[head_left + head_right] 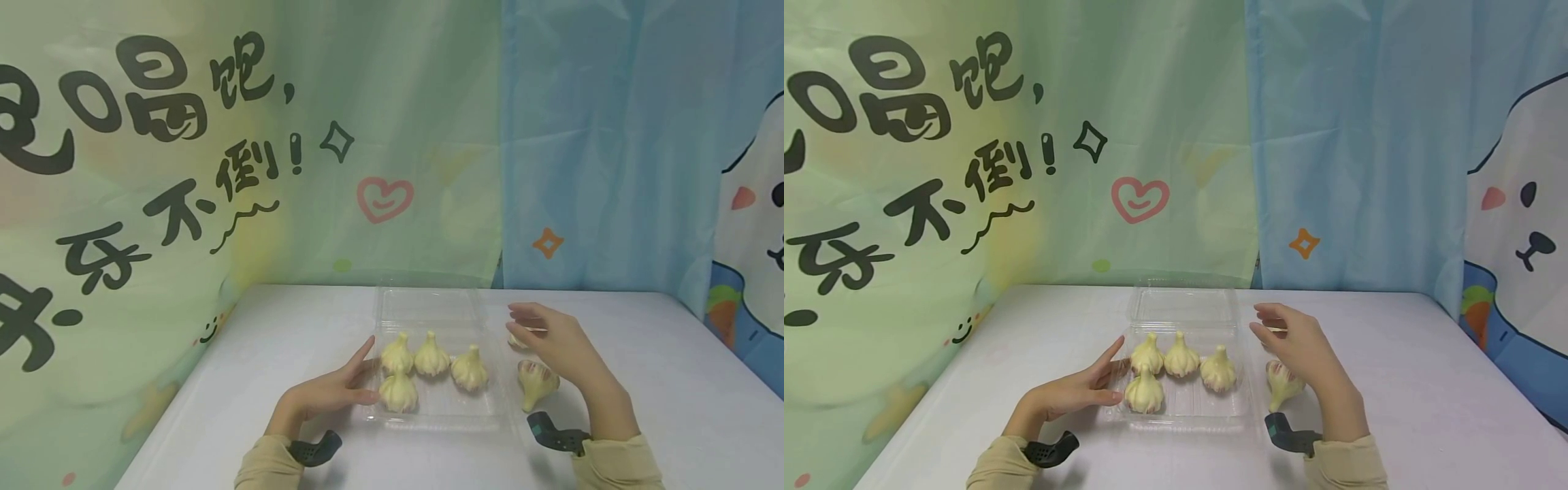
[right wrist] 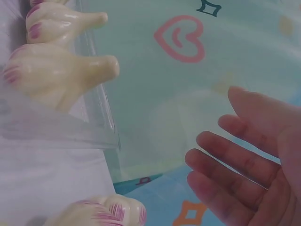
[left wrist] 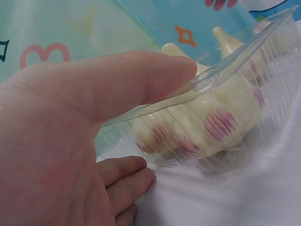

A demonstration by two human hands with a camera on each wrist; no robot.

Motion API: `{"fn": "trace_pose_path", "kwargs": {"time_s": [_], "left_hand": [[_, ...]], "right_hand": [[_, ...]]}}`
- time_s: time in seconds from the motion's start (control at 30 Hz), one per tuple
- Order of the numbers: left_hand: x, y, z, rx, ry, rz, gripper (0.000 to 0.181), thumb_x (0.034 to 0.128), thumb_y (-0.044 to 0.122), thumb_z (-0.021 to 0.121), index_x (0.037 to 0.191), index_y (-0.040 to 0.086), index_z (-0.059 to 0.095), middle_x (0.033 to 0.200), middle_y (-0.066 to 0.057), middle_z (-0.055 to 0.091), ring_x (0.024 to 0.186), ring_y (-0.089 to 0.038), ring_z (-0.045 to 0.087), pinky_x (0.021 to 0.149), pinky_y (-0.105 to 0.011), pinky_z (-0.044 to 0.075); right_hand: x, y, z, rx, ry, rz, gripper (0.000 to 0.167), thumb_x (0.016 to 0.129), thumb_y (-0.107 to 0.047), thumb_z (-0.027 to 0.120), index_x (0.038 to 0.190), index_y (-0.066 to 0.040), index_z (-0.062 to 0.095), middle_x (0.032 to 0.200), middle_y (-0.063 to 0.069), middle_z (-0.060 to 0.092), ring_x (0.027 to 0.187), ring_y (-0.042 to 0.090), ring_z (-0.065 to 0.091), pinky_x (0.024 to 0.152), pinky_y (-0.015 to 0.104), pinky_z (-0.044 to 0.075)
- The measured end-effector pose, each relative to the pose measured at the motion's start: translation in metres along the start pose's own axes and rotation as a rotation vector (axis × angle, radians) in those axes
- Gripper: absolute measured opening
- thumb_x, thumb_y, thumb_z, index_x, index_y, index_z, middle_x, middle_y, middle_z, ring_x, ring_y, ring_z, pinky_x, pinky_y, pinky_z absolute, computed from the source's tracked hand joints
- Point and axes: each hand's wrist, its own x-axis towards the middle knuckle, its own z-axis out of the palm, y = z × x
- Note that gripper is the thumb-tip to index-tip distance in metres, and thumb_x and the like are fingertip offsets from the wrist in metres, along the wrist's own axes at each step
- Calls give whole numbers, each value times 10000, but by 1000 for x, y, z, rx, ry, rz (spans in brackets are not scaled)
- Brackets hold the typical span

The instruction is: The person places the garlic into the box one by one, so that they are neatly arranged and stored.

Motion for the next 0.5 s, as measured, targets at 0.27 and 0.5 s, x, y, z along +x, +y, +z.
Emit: {"fn": "trace_pose_path", "kwargs": {"time_s": [0.27, 0.5], "left_hand": [[0, -1, 0, 3, 2, 6, 1013, 871, 374, 668, 1502, 378, -125, 1589, -187, 105, 1469, -360, 82, 1166, -537, 162], [0, -1, 0, 4, 3, 2, 1015, 867, 383, 669, 1502, 381, -123, 1591, -177, 107, 1470, -355, 90, 1168, -531, 163]], "right_hand": [[1, 7, 1, -1, 14, 3, 541, 951, -424, 537, 1333, -42, 511, 1249, 209, 613, 1101, 388, 613, 905, 507, 506], [1, 17, 2, -16, 41, -10, 500, 958, -386, 542, 1306, -28, 531, 1228, 217, 623, 1076, 388, 627, 895, 499, 513]]}}
